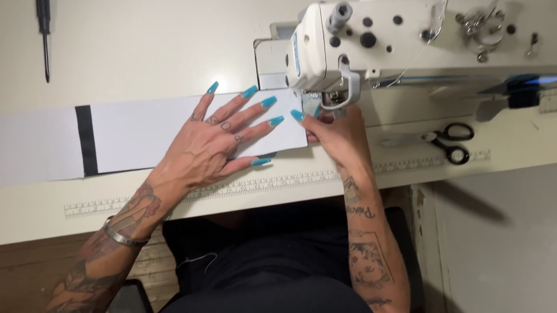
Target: Prepare and align leather pieces for sewing using templates and scissors
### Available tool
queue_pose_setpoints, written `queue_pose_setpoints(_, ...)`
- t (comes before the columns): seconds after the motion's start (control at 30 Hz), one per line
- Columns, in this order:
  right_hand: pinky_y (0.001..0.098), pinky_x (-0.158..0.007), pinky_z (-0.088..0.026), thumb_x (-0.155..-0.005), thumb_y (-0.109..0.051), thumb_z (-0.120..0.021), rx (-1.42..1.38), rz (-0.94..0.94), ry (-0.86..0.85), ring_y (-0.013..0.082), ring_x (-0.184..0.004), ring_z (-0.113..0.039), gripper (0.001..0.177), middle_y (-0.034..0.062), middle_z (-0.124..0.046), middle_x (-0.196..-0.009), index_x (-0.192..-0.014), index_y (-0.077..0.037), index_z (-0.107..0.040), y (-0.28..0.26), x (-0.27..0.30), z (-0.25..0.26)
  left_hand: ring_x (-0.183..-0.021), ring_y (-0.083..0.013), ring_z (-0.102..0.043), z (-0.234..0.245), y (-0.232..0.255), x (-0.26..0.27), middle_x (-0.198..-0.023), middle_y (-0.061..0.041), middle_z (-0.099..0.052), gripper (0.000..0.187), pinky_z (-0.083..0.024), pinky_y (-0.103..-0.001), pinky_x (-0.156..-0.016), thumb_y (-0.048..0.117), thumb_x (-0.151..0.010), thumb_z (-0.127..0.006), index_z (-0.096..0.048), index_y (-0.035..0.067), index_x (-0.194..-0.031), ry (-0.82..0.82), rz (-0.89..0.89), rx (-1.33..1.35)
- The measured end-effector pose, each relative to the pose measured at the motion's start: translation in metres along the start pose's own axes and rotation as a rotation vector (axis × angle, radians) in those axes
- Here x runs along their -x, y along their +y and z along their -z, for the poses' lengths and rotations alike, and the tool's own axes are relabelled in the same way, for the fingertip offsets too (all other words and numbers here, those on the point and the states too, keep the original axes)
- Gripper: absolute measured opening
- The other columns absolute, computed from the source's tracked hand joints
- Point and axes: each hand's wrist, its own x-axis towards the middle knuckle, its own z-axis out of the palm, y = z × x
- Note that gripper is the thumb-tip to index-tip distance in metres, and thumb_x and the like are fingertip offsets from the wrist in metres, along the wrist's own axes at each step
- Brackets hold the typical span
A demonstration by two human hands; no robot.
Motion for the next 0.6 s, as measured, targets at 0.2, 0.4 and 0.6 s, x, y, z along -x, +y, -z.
queue_pose_setpoints(0.2, 0.0211, -0.049, -0.054, -0.066, -0.007, -0.070, -0.069, -0.003, 0.006, 0.0129, -0.047, -0.060, 0.027, 0.0179, -0.060, -0.062, -0.078, 0.013, -0.056, 0.003, -0.002, 0.003, -0.132, -0.0131, -0.010, -0.002, 0.002, -0.001, -0.143, 0.011, -0.018, 0.055, -0.006, -0.048, -0.106, 0.060, -0.082, -0.026, -0.024, 0.040, -0.133, 0.005, 0.007, 0.028)
queue_pose_setpoints(0.4, 0.0240, -0.049, -0.056, -0.064, -0.005, -0.070, -0.123, -0.002, 0.016, 0.0149, -0.049, -0.061, 0.039, 0.0183, -0.058, -0.062, -0.090, 0.013, -0.047, 0.025, -0.016, 0.004, -0.133, -0.0109, -0.008, -0.001, 0.006, -0.002, -0.143, 0.013, -0.017, 0.054, -0.004, -0.047, -0.106, 0.060, -0.082, -0.028, -0.025, 0.041, -0.132, 0.020, 0.019, 0.035)
queue_pose_setpoints(0.6, 0.0240, -0.050, -0.056, -0.065, -0.005, -0.070, -0.133, 0.001, 0.021, 0.0157, -0.049, -0.061, 0.039, 0.0181, -0.058, -0.061, -0.090, 0.012, -0.047, 0.033, -0.021, 0.007, -0.132, -0.0109, -0.010, -0.003, 0.006, -0.002, -0.143, 0.014, -0.018, 0.054, -0.004, -0.047, -0.107, 0.061, -0.081, -0.029, -0.025, 0.043, -0.132, 0.023, 0.034, 0.044)
